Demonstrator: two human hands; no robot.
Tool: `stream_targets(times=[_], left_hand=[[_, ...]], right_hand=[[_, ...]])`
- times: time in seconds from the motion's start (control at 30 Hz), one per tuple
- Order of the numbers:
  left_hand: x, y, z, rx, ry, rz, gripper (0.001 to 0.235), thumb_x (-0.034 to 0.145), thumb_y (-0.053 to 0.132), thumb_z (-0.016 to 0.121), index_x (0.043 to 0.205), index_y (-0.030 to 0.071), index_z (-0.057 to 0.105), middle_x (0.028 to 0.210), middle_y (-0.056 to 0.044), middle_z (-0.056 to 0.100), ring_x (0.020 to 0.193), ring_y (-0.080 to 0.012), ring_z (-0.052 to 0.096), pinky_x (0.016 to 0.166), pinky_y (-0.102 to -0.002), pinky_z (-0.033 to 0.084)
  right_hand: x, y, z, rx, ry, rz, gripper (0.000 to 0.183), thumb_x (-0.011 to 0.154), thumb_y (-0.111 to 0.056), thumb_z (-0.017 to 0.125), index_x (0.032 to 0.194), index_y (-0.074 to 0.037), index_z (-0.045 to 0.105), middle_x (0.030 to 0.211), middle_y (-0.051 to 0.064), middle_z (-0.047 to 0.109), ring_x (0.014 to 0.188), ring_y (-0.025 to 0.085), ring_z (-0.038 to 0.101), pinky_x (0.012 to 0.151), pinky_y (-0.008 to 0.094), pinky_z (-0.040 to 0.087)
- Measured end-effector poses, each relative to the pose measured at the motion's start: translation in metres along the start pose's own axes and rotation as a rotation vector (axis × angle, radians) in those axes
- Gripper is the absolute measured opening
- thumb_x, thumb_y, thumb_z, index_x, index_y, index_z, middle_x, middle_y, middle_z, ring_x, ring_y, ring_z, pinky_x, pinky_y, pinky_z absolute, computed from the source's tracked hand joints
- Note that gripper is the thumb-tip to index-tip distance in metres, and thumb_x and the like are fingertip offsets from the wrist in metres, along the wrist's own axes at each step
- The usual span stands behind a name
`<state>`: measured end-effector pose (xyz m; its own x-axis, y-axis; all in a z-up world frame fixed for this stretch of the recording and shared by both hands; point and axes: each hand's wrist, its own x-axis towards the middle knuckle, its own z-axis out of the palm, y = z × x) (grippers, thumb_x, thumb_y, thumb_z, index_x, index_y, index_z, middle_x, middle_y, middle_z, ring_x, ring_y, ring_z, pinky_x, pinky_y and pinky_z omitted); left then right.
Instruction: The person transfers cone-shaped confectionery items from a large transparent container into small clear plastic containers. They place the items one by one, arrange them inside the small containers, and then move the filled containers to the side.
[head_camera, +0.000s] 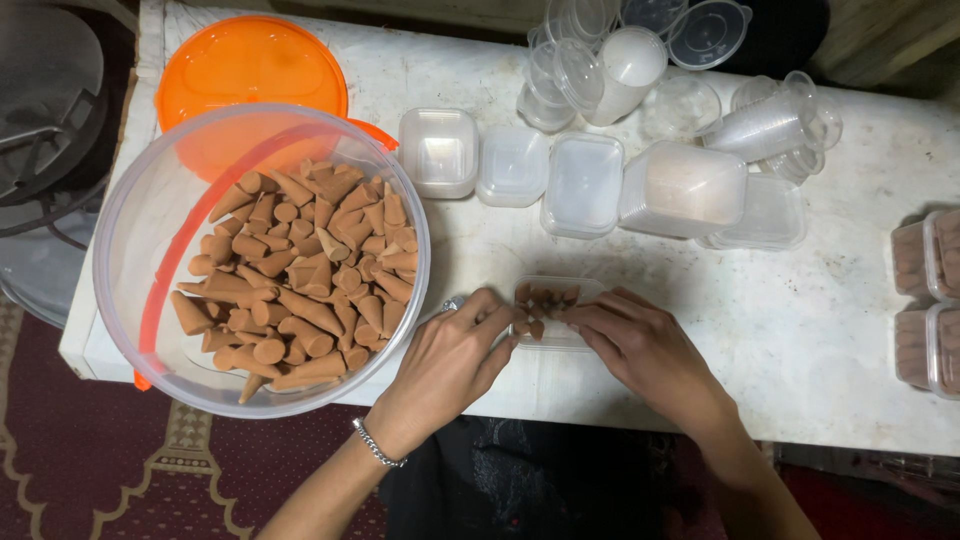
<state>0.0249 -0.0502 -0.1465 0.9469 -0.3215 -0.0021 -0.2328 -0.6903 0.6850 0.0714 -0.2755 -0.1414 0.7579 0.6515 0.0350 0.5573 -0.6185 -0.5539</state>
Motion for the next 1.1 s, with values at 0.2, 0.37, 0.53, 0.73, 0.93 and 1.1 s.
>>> stream_targets(times=[0.2,0.37,0.53,0.73,0.93,1.1], left_hand=[[-0.004,0.002,0.004,0.007,-0.048,0.022,0.02,0.093,0.012,0.063,0.107,0.002,0.073,0.092,-0.013,0.062,0.072,-0.0361,0.07,0.065,-0.046,0.057],[-0.005,-0.004,0.01,0.041,-0.048,0.024,0.021,0.093,0.016,0.063,0.108,0.004,0.073,0.094,-0.011,0.06,0.074,-0.0359,0.071,0.065,-0.045,0.057],[-0.007,-0.004,0.013,0.041,-0.047,0.01,0.023,0.096,0.019,0.061,0.109,0.005,0.073,0.096,-0.012,0.06,0.075,-0.0355,0.071,0.066,-0.045,0.057],[-0.014,-0.007,0.02,0.101,-0.018,0.002,0.025,0.099,0.022,0.056,0.109,0.008,0.074,0.097,-0.012,0.062,0.07,-0.0346,0.072,0.066,-0.045,0.057],[-0.016,-0.01,0.027,0.116,-0.012,0.005,0.028,0.098,0.028,0.058,0.113,0.008,0.072,0.102,-0.012,0.063,0.074,-0.0361,0.072,0.067,-0.047,0.057],[-0.02,-0.015,0.029,0.144,0.065,0.096,0.034,0.097,0.025,0.065,0.123,0.004,0.059,0.108,-0.012,0.058,0.07,-0.0322,0.064,0.054,-0.043,0.054]], right_hand=[[-0.001,-0.008,0.002,0.008,-0.043,-0.027,0.019,0.093,-0.005,0.06,0.1,-0.016,0.073,0.086,0.001,0.069,0.079,0.022,0.068,0.065,0.035,0.056],[-0.002,-0.01,0.006,0.011,-0.062,-0.041,0.024,0.092,-0.004,0.059,0.102,-0.02,0.075,0.092,0.002,0.068,0.081,0.025,0.067,0.065,0.038,0.057],[-0.004,-0.006,0.016,0.011,-0.098,-0.047,0.03,0.091,-0.004,0.06,0.108,-0.023,0.075,0.096,0.003,0.068,0.083,0.026,0.066,0.066,0.04,0.057],[-0.003,-0.009,0.016,-0.047,-0.059,-0.049,0.024,0.092,-0.006,0.06,0.105,-0.02,0.074,0.095,0.005,0.068,0.083,0.026,0.066,0.067,0.039,0.057],[-0.004,-0.011,0.018,-0.043,-0.039,-0.061,0.022,0.093,-0.007,0.06,0.105,-0.019,0.074,0.093,0.004,0.067,0.082,0.024,0.066,0.066,0.037,0.057],[-0.016,0.009,0.029,0.006,0.042,-0.149,0.035,0.089,0.002,0.06,0.12,-0.013,0.067,0.111,0.002,0.066,0.101,0.023,0.063,0.076,0.035,0.055]])
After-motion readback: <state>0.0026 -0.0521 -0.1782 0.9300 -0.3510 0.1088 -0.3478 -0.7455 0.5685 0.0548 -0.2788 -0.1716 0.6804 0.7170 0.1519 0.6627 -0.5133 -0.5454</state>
